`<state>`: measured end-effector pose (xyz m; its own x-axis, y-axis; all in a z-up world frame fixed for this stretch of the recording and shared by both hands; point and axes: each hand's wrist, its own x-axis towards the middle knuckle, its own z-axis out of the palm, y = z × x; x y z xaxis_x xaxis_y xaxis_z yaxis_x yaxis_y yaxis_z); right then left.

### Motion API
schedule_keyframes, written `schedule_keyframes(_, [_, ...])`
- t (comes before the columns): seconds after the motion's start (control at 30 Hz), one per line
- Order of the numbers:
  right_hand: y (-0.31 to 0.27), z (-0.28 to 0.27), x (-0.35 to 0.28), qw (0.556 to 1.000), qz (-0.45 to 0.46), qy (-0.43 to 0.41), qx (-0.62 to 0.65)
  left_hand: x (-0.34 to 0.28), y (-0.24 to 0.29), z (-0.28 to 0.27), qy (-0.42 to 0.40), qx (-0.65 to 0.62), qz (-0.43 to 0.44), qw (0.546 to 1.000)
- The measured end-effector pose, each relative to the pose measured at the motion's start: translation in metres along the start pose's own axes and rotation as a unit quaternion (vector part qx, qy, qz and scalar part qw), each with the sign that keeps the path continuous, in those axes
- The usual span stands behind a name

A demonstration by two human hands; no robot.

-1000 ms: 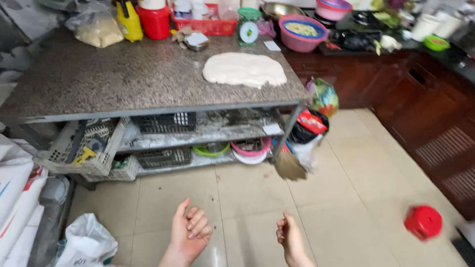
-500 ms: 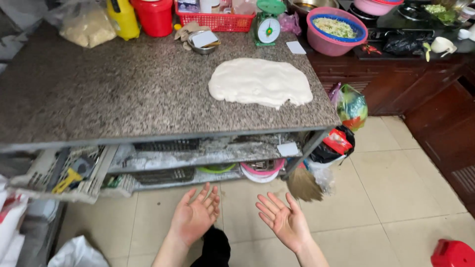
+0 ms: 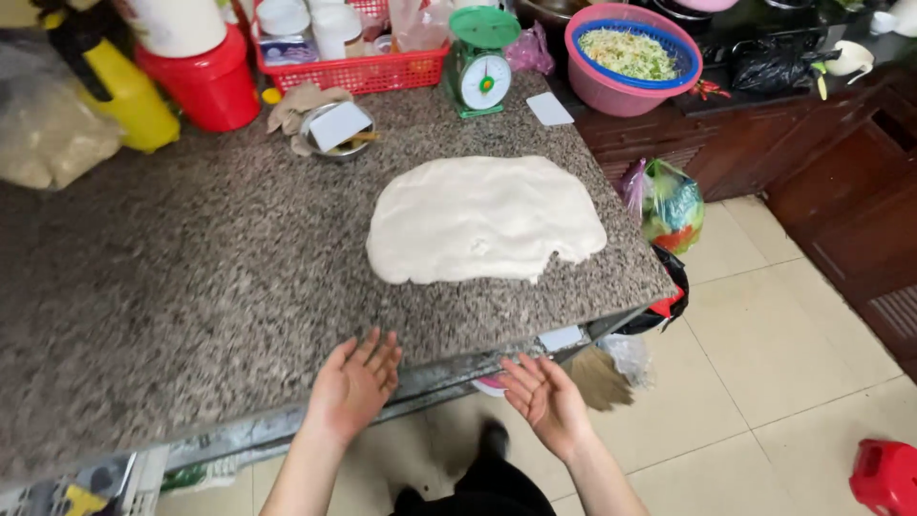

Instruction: Cutting a large batch of dough into smaller portions and weighing each piece on a scale.

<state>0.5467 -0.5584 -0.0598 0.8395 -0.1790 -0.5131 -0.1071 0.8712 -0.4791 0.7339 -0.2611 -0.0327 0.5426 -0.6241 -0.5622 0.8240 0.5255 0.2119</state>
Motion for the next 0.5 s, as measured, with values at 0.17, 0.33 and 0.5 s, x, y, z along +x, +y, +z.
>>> schedule_keyframes(0.17, [-0.047, 0.027, 0.057, 0.998, 0.019, 0.053, -0.009, 0.051, 0.022, 0.02, 0.005, -0.011, 0.008, 1.0])
schedule_keyframes(0.33, [-0.119, 0.027, 0.153, 0.997, 0.045, 0.016, -0.065, 0.099, 0.047, 0.039, 0.064, -0.026, 0.075, 0.995])
schedule_keyframes(0.5, [-0.182, 0.062, 0.242, 0.96, 0.058, 0.018, -0.274, 0.168, 0.079, 0.046, 0.219, 0.336, 0.15, 0.904])
